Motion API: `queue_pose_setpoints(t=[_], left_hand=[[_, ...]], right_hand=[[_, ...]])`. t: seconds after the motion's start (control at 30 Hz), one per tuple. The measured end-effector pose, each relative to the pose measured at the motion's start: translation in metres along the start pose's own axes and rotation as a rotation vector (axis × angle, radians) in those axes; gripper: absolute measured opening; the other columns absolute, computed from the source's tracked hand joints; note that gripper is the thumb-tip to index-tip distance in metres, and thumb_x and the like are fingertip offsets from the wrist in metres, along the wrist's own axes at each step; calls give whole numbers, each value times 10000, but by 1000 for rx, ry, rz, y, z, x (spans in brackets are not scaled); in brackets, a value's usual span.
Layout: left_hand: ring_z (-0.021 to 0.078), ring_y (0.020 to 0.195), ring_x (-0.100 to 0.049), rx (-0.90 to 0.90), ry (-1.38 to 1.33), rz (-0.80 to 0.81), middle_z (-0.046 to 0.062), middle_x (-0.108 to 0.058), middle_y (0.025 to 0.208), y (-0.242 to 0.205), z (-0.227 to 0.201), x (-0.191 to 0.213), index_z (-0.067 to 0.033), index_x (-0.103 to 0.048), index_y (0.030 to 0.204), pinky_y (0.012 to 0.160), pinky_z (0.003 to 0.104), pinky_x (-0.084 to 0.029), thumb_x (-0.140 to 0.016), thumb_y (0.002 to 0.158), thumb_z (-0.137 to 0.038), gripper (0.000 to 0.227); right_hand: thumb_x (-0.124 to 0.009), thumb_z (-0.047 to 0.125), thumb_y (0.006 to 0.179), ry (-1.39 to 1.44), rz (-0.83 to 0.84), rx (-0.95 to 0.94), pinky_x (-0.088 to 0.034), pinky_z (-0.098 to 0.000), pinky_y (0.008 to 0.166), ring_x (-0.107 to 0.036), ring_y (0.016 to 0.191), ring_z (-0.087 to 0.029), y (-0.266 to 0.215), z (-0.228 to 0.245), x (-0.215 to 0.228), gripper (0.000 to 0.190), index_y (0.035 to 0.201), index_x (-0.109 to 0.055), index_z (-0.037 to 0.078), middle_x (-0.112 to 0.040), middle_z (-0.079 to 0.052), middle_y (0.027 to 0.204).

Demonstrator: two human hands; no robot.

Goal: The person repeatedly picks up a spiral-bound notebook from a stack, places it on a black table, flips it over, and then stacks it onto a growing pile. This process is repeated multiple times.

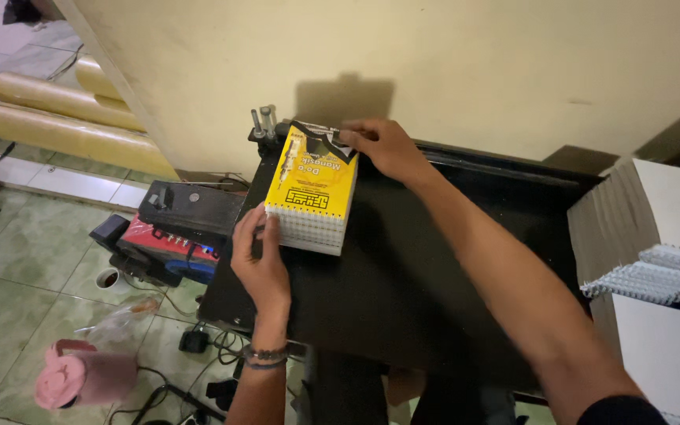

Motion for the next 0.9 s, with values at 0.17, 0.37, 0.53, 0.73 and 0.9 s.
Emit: queue_pose_setpoints(t=[0.17, 0.37, 0.53, 0.73, 0.9], left_hand=[[273, 1154, -591, -38, 2, -126, 112, -621, 1227, -37, 10, 4, -84, -641, 1233, 995, 409, -462, -568, 1080, -174, 192], [225, 1002, -681, -70, 74, 381, 75, -699, 1097, -83, 17, -17, -81, -690, 1155, 863, 360, -535, -576, 1012, -102, 184], [272, 1078, -660, -241, 412, 781, 75, -728, 1217, -94, 14, -36, -128, -720, 1214, 859, 433, -497, -630, 974, -190, 264], [315, 1128, -678, -279, 370, 833, 108, -736, 1243, -93, 21, -33, -96, -708, 1230, 962, 444, -503, -623, 968, -163, 283], [318, 1172, -674, -255, 456, 831, 137, -724, 1276, -96, 15, -35, -69, -688, 1278, 1010, 448, -507, -619, 968, -138, 325]], right_hand=[[-603, 366, 1033, 89, -249, 27, -457, -381, 1066, -582, 1284, -219, -57, -30, 19, 417, 1381, -607, 137, -606, -71, 1396], [-625, 171, 1002, 39, -301, 61, -465, -279, 963, -634, 1154, -162, -232, -58, 19, 216, 1188, -719, 115, -669, -44, 1207], [-623, 163, 986, -434, -479, 56, -443, -358, 1096, -621, 1198, -237, -357, -111, 75, 264, 1223, -738, 146, -676, -94, 1257], [-756, 138, 1028, -1107, -743, -151, -526, -531, 1102, -620, 1275, -391, -491, -195, 139, 372, 1377, -742, 12, -669, -196, 1339], [-742, 79, 1017, -989, -775, -69, -526, -411, 1063, -664, 1151, -269, -521, -201, 126, 190, 1204, -775, 75, -731, -74, 1250]])
Point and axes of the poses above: each hand's wrist, its own y-axis towards the middle knuckle, its own x-axis out of the back of the hand, z = x × y, the point moved 1 cm from there along y, towards the middle knuckle
